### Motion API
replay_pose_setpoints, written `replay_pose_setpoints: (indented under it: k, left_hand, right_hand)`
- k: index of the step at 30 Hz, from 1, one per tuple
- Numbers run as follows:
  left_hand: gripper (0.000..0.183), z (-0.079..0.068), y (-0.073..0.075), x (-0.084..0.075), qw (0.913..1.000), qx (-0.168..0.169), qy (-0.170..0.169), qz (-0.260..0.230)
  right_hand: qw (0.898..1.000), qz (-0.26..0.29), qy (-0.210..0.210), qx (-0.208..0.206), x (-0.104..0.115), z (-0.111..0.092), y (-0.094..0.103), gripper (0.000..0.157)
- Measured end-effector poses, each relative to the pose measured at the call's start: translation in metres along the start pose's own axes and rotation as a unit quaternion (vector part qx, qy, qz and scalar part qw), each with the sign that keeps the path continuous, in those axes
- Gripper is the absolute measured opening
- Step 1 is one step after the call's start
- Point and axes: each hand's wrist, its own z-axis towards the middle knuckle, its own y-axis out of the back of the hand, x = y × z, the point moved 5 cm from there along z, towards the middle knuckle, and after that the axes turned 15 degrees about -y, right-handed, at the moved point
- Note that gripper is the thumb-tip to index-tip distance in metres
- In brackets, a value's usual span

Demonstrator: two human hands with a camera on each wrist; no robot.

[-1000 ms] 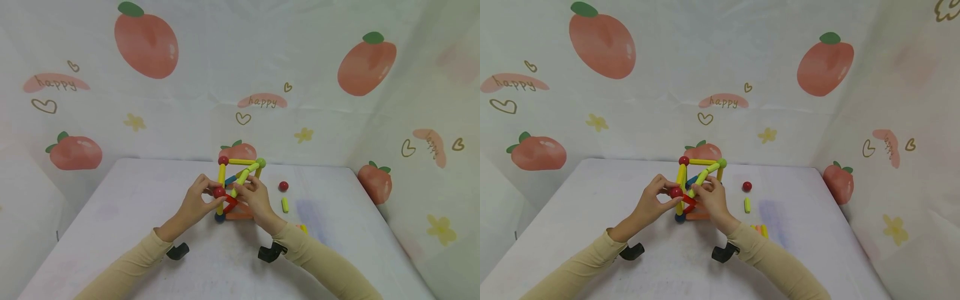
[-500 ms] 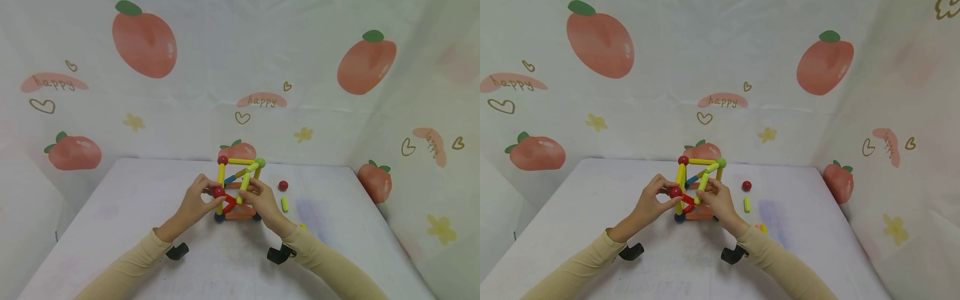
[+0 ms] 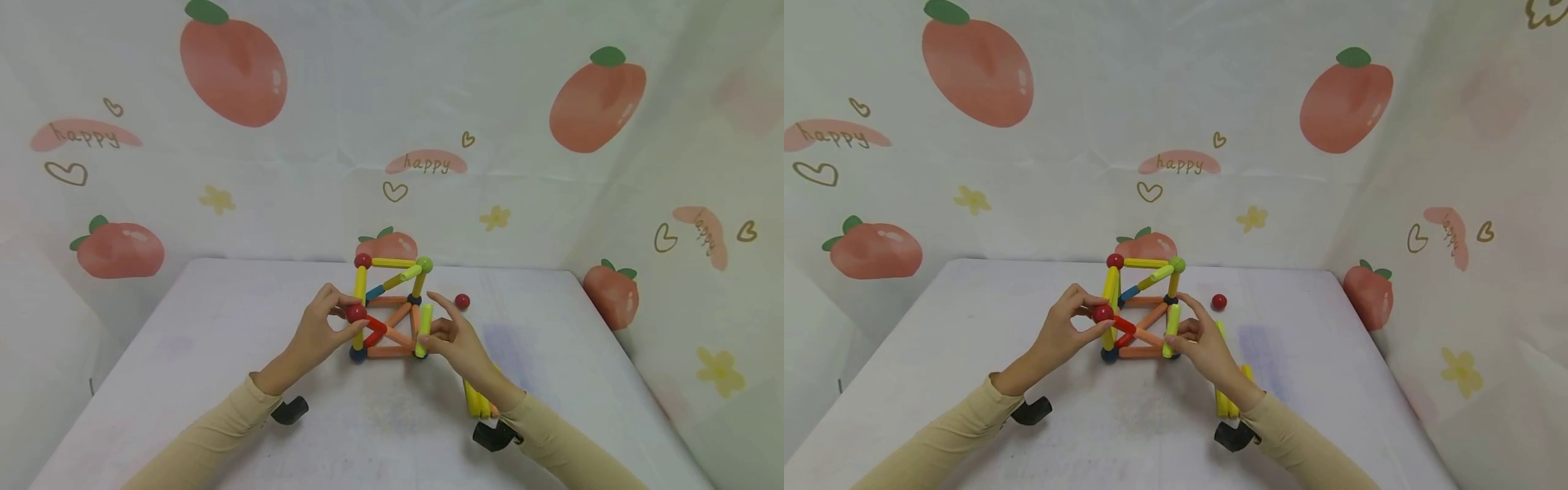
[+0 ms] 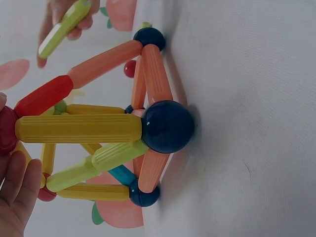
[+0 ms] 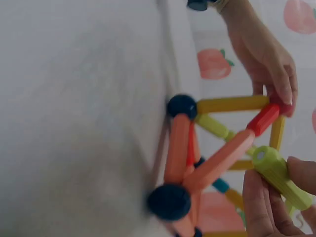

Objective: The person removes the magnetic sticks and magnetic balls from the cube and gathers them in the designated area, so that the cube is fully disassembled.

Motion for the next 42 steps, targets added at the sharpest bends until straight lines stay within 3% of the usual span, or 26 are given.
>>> replay_pose_setpoints:
  k: [3,9,17,21,29,35,42]
  left_hand:
    - [0.035,0.001,0.000,0.001,1.0000,-0.001,0.001,-0.001]
    - [0.035,0.001,0.000,0.001,1.0000,0.001,0.002,0.001]
    - [0.036,-0.001,0.000,0.002,1.0000,0.002,0.005,0.001]
    - [0.035,-0.001,-0.001,0.002,1.0000,0.000,0.000,0.000]
    - [0.035,-0.001,0.000,0.002,1.0000,-0.004,-0.005,-0.004]
    - [0.035,0.000,0.000,0.001,1.0000,-0.004,-0.003,-0.003]
    - [0.035,-0.001,0.000,0.002,1.0000,-0.003,-0.007,0.001]
  right_hand:
    - [0.999,-0.046,0.010,-0.015,-0.009,-0.007,0.013,0.067]
    - [0.991,-0.122,-0.015,-0.059,-0.033,-0.017,0.037,0.057]
    - [0.980,-0.182,-0.008,-0.078,-0.052,-0.022,0.049,0.058]
    - [0.976,-0.207,-0.010,-0.072,-0.058,-0.023,0.048,0.057]
    - [0.971,-0.229,0.027,-0.056,-0.063,-0.024,0.048,0.056]
    - [0.968,-0.244,-0.009,-0.059,-0.069,-0.021,0.052,0.056]
    - [0.966,-0.251,-0.050,-0.034,-0.072,-0.021,0.055,0.054]
